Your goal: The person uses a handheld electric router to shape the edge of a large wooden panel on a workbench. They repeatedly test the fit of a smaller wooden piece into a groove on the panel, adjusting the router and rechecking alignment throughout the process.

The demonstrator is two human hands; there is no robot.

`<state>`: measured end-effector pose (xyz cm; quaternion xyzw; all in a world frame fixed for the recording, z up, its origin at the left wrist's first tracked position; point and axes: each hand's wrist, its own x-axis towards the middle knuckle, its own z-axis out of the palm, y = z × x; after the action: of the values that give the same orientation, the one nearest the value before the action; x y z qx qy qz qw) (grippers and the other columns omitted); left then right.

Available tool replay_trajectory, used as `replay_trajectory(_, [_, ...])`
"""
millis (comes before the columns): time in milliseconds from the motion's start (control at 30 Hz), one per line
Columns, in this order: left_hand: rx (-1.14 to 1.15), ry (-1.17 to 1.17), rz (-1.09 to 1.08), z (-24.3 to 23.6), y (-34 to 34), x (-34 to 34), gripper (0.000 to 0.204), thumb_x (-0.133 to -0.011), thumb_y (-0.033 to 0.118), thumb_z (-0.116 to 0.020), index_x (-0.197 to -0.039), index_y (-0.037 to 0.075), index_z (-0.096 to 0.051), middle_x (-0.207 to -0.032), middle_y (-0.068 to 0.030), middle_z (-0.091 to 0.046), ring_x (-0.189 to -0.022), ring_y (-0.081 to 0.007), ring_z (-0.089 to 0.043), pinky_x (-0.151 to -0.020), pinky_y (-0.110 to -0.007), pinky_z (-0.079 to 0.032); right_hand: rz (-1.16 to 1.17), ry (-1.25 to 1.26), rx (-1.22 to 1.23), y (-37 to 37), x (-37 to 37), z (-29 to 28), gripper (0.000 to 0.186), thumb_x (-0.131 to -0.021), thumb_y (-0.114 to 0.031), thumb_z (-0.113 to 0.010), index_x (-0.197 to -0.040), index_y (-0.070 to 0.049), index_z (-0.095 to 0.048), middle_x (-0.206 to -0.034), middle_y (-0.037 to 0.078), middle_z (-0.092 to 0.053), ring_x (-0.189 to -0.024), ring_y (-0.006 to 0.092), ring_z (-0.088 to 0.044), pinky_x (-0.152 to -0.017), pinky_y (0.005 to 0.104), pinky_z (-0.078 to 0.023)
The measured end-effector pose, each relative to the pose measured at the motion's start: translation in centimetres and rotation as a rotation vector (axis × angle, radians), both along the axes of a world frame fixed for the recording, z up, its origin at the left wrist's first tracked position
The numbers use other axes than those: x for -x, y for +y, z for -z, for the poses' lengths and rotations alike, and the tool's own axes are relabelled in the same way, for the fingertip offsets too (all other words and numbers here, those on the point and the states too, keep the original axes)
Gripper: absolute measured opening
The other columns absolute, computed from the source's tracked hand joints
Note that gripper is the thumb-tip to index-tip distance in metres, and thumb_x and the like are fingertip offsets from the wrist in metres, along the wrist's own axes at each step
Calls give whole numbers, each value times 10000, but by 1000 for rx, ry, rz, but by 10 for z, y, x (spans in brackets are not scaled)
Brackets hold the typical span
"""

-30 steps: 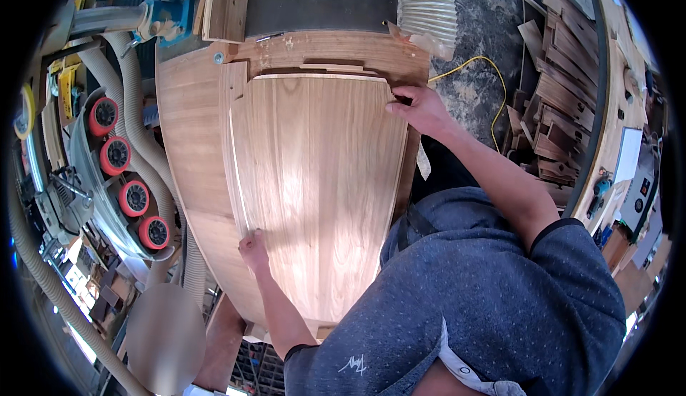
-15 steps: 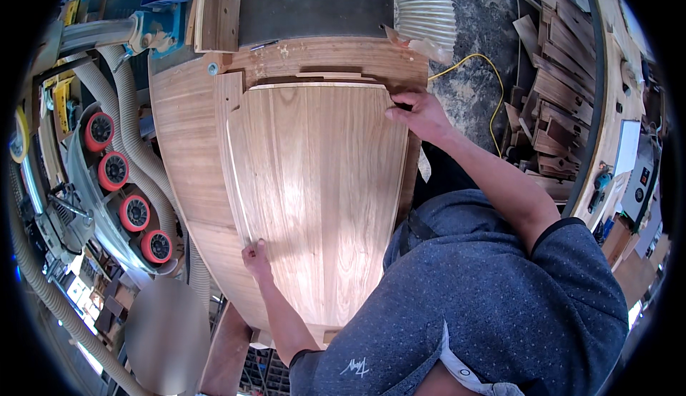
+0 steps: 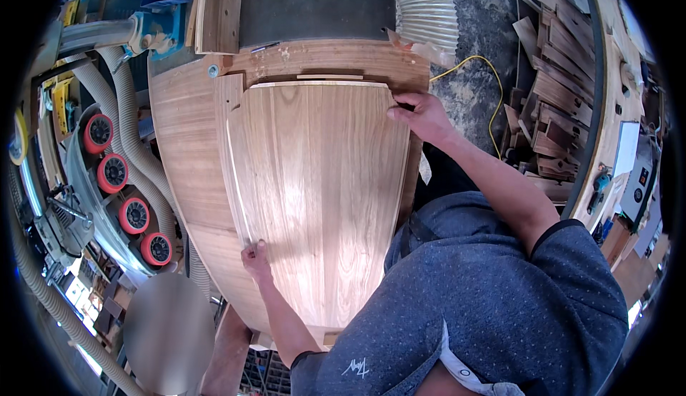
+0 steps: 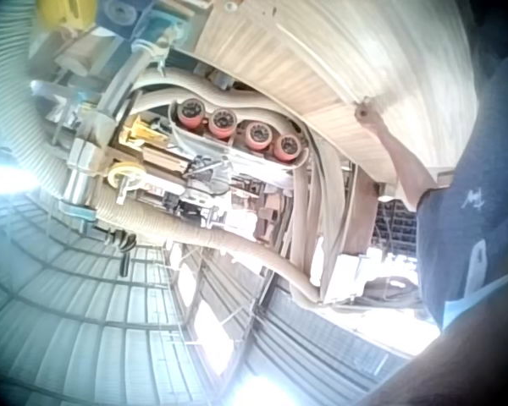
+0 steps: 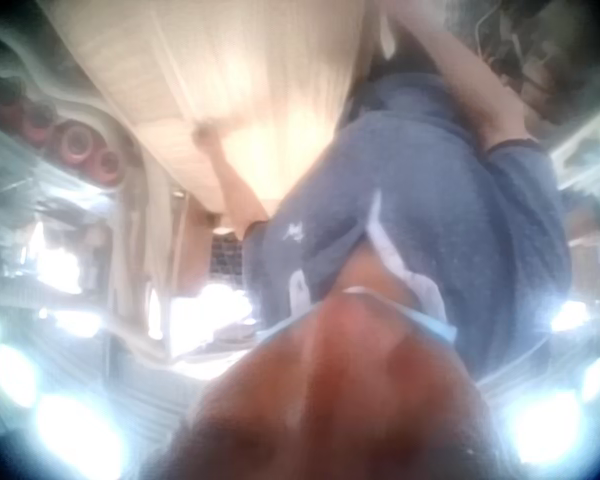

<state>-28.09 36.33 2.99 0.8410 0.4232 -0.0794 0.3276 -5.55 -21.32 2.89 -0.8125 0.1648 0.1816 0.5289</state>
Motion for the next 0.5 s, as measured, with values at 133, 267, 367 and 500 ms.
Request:
replay_trajectory(133, [1, -30, 15, 4, 6, 3, 596, -726, 480, -939, -986, 33, -644, -887, -34, -627, -809, -153, -559, -767, -327, -503, -25, -31, 38, 2, -2, -10, 398, -847, -274, -796, -1141, -10, -746, -1133, 176, -734, -1083, 341, -678, -950, 392, -528])
replay_trajectory(267, [13, -18, 9, 4, 4, 0, 599, -716, 483, -945, -961, 40, -624, -869, -28, -612, -795, -153, -549, -750, -328, -496, -24, -18, 55, 3, -3, -14, 386, -850, -276, -796, -1131, -15, -750, -1138, 174, -738, -1093, 338, -678, -952, 392, -526])
replay_trajectory(367, [23, -8, -6, 1, 3, 0, 594, -715, 476, -949, -943, 48, -607, -854, -22, -597, -782, -150, -540, -737, -328, -490, -20, -2, 66, 4, -4, -19, 382, -851, -281, -797, -1131, -24, -754, -1134, 171, -743, -1099, 333, -676, -956, 393, -526])
replay_trajectory(500, [33, -19, -10, -2, -2, -4, 581, -719, 462, -952, -934, 50, -603, -844, -15, -592, -774, -145, -537, -727, -318, -484, -31, -39, 87, 2, -1, -10, 386, -852, -292, -797, -1135, -34, -757, -1129, 167, -744, -1098, 326, -678, -956, 395, -528])
